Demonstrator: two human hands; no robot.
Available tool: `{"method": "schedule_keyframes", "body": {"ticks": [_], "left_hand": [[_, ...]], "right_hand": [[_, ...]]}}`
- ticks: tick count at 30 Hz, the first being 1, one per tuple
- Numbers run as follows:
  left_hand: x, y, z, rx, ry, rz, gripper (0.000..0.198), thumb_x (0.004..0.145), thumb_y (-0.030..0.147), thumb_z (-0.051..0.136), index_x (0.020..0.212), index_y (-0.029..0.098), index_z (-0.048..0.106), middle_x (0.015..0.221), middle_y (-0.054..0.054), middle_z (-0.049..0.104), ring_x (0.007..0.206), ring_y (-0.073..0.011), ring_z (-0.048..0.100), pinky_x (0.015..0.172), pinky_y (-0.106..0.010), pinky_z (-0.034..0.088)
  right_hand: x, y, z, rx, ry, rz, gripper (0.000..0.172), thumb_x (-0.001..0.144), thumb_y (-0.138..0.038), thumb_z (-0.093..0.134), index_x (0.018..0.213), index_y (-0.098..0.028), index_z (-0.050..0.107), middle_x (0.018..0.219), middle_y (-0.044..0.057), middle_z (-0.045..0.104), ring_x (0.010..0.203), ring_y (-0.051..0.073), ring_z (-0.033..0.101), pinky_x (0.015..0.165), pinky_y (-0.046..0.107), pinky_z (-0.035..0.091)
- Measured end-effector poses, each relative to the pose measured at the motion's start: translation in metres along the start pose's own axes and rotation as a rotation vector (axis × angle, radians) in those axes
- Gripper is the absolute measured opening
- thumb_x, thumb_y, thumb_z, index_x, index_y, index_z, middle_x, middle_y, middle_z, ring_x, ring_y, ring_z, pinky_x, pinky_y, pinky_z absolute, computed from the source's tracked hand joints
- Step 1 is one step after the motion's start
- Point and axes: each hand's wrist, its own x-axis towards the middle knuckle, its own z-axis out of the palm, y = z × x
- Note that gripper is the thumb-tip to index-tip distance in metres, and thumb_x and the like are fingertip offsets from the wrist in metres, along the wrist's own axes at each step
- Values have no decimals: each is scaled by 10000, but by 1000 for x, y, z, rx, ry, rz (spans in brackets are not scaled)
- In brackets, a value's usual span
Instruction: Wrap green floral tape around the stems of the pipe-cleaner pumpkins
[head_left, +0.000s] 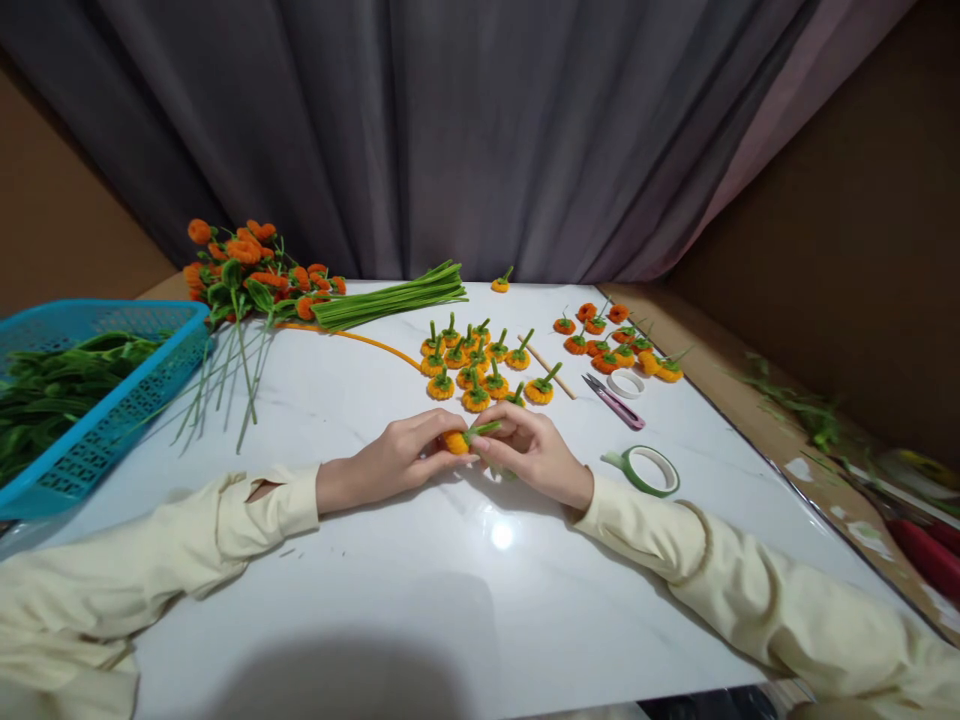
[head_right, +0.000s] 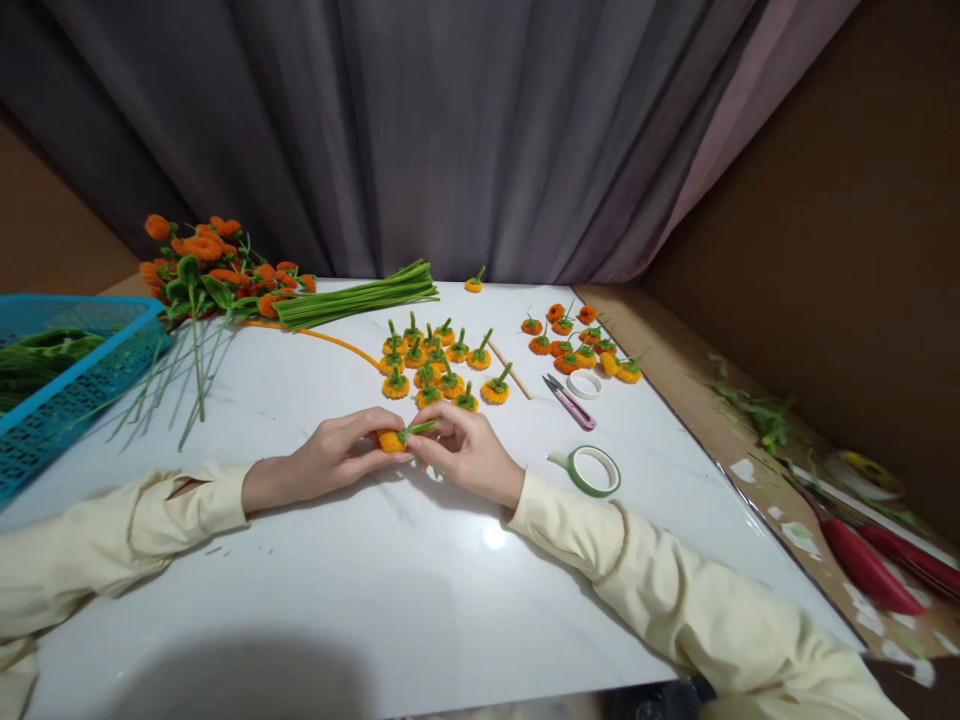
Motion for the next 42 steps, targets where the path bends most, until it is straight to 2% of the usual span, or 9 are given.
{"method": "schedule_keyframes", "body": {"ticks": [7,9,13,15,19,25,28,37,42], "left_hand": [[0,2,-1,-28,-12,-64,144,897,284,554,983,169,543,836,-28,599,729,-116,555,684,-219,468],[1,3,0,-88,-2,-125,143,895,279,553,985,169,548,857,-32,609,736,-116,568,683,-219,472],[4,7,0,-309,-12,-291,140,886,290,554,944,163,545,821,-13,600,631,-87,555,577,-185,460],[6,9,0,-341,-23,-326,152,879,309,561,917,162,549,790,-6,596,611,-84,543,560,-183,450],[6,9,-1,-295,-41,-298,166,888,327,551,898,162,567,800,-16,610,656,-95,548,593,-188,447],[5,7,0,-224,-28,-222,182,878,325,570,947,156,573,815,-22,606,670,-102,534,599,-192,433],[5,8,0,-210,-25,-199,184,880,321,566,947,149,571,804,-24,602,664,-104,529,597,-196,428],[5,8,-1,-287,-31,-319,161,865,311,580,918,160,562,821,-11,591,618,-84,485,569,-188,406],[6,10,-1,-435,-55,-404,182,857,337,591,884,162,551,740,24,534,555,-66,442,530,-187,386]], "right_hand": [[1,3,-1,28,5,27,247,799,-374,662,869,-173,537,658,-11,620,591,105,601,604,235,499],[2,4,-1,41,3,40,275,790,-393,669,881,-180,520,662,-11,629,611,117,624,617,244,513],[1,4,-1,85,-6,53,356,777,-435,674,949,-196,474,697,-11,650,637,130,650,633,260,527],[1,3,-1,76,-10,49,353,784,-433,668,954,-195,470,686,-14,650,610,122,637,620,258,520],[0,0,-1,12,-19,60,301,795,-391,664,932,-185,493,657,-13,641,545,103,587,581,242,495],[-1,-1,-3,16,-9,23,267,782,-354,682,911,-166,542,782,23,648,645,116,615,590,231,495],[-1,-3,-2,44,-15,18,233,802,-333,668,902,-160,549,776,17,639,637,104,608,598,223,489],[2,2,-2,-19,-8,-41,246,810,-368,650,890,-170,527,702,1,635,596,95,574,559,216,469],[1,-1,-3,-217,-4,-138,169,834,-317,607,890,-177,531,750,36,672,666,129,632,590,232,489]]}}
